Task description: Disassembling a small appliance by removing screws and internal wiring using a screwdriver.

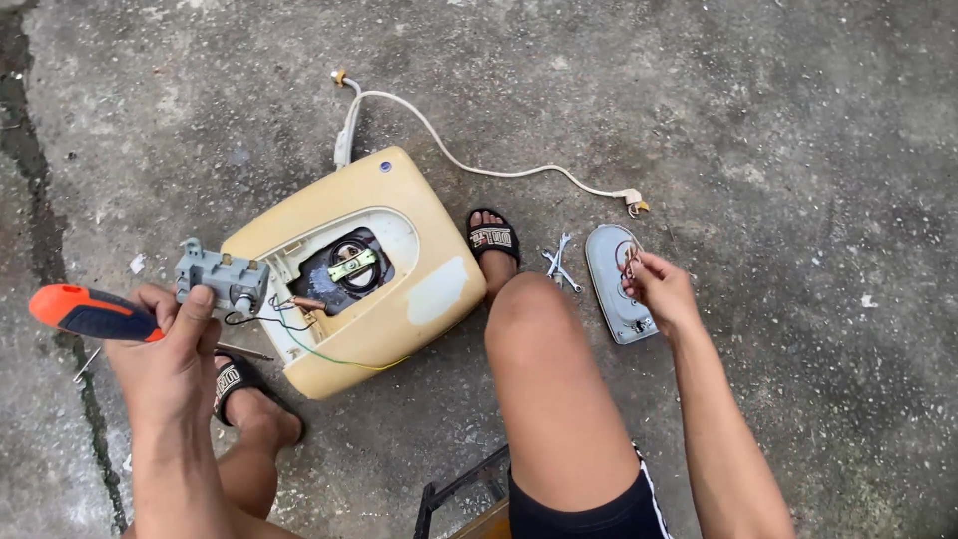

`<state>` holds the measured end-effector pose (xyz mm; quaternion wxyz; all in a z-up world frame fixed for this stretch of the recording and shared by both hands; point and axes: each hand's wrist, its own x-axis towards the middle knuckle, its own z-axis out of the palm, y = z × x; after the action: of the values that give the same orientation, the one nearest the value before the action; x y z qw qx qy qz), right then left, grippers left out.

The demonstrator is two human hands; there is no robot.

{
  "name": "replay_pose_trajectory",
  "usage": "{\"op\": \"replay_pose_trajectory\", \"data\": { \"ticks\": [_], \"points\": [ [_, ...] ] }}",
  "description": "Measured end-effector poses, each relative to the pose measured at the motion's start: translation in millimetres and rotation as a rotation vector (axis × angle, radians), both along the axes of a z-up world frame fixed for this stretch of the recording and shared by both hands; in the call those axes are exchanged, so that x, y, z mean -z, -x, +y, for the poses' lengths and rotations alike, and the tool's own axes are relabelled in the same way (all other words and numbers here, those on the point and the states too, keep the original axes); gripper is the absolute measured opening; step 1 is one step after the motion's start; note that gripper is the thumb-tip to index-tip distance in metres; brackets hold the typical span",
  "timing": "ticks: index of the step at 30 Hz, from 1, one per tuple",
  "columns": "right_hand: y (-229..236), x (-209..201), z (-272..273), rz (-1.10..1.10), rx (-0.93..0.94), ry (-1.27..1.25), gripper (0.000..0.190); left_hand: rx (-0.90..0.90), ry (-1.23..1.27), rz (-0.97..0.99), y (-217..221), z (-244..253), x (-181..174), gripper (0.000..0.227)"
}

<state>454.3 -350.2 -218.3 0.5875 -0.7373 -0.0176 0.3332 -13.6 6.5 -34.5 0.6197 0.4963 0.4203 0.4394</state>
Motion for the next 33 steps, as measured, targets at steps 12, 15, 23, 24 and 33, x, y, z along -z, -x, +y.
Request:
{"op": "replay_pose_trajectory", "data": {
  "ticks": [12,15,23,24,33],
  "points": [
    [-22,140,-75,0.396,0.446,0.099,0.044,-0.01,0.152,0.26,-2,-57,48,0.043],
    [-20,139,-79,0.36,0.404,0.25,0.052,-0.027,0.165,0.323,-9,-69,48,0.044],
    [49,14,-80,0.224,0.258,-0.044,0.039,0.137,-0.129,0.317,-93,-95,-52,0.046],
    [59,-27,-71,0.158,0.216,-0.107,0.039,0.228,-0.206,0.332,-121,-105,-83,0.046],
    [57,-221,-45,-0.083,-0.139,-0.646,0.069,1.076,-0.614,0.616,-349,-217,-122,0.026]
  ]
}}
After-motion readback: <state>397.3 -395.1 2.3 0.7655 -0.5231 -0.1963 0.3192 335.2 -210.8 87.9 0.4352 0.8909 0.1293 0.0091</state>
